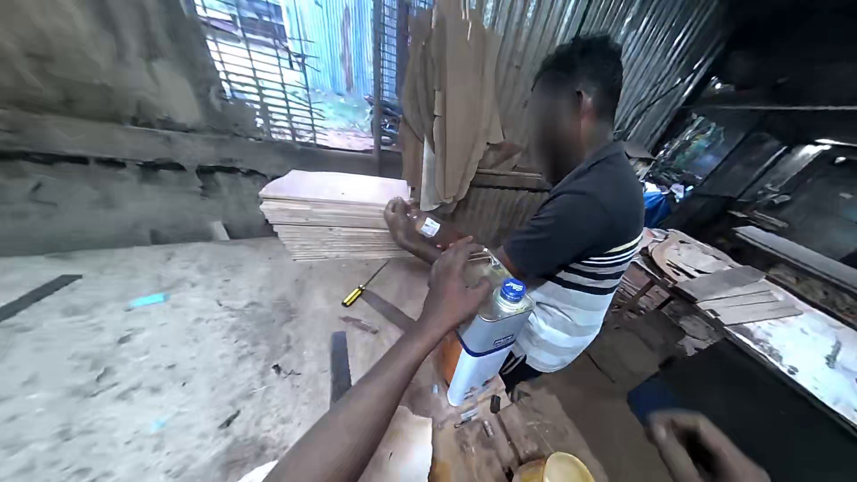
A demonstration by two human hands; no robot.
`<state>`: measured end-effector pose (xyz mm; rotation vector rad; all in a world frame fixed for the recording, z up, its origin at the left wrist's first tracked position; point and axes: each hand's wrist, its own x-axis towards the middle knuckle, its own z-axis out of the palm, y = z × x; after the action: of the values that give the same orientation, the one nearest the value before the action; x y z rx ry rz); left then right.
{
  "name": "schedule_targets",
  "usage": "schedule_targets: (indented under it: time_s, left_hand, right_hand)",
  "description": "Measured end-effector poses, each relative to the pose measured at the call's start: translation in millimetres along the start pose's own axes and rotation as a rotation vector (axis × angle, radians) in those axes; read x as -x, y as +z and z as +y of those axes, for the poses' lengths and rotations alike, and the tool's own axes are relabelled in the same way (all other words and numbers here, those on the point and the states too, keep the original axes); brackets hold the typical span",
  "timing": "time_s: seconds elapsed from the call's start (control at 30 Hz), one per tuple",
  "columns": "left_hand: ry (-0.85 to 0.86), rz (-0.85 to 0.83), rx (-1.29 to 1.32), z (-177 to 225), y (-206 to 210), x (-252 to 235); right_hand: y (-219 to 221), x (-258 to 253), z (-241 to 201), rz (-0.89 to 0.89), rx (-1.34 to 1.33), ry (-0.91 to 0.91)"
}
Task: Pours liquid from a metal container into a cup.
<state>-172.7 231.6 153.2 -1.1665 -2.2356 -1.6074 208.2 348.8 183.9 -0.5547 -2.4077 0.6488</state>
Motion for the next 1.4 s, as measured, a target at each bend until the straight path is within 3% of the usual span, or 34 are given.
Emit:
schedule_targets:
  time_s: [0.1, 0.23, 0.33, 0.43, 0.67, 1.0, 1.23, 1.4]
  left_hand:
    - [-0.141, -0.057, -0.081, 11.0, -9.0, -13.3]
    - [-0.169, -0.124, -0.241, 12.7, -13.4, -23.8]
    - [-0.193, -0.185, -0.351, 14.7, -14.7, -31.5]
    - [-0.197, -0.285, -0.475, 16.0, -13.6, -48.6]
    - [-0.118, -0.339, -0.379, 0.6, -13.2, -55.5]
    - [-0.081, -0.347, -0.303, -0.7, -14.2, -53.0]
    - [-0.096, -0.335, -0.31, -0.6, -16.5, -54.4]
    - [-0.095, -0.333, -0.271, 0.5, -17.5, -51.8]
  right_hand:
    - [45.0, -93.7, -56.2, 0.08, 0.207, -0.197]
    - [115.2, -184.8, -101.6, -0.189, 0.673, 0.039]
    - [144.4, -214.0, -117.2, -0.369, 0.834, 0.173]
    - [145.6, -222.4, -115.1, -0.437, 0.847, 0.098]
    - [141.1, -227.1, -66.1, -0.338, 0.661, -0.407]
    - [139.8, -233.0, -50.5, -0.325, 0.535, -0.57]
    - [137.2, -233.6, -54.4, -0.319, 0.495, -0.585]
    - [137.7, -237.5, -46.8, -0.3, 0.454, -0.719]
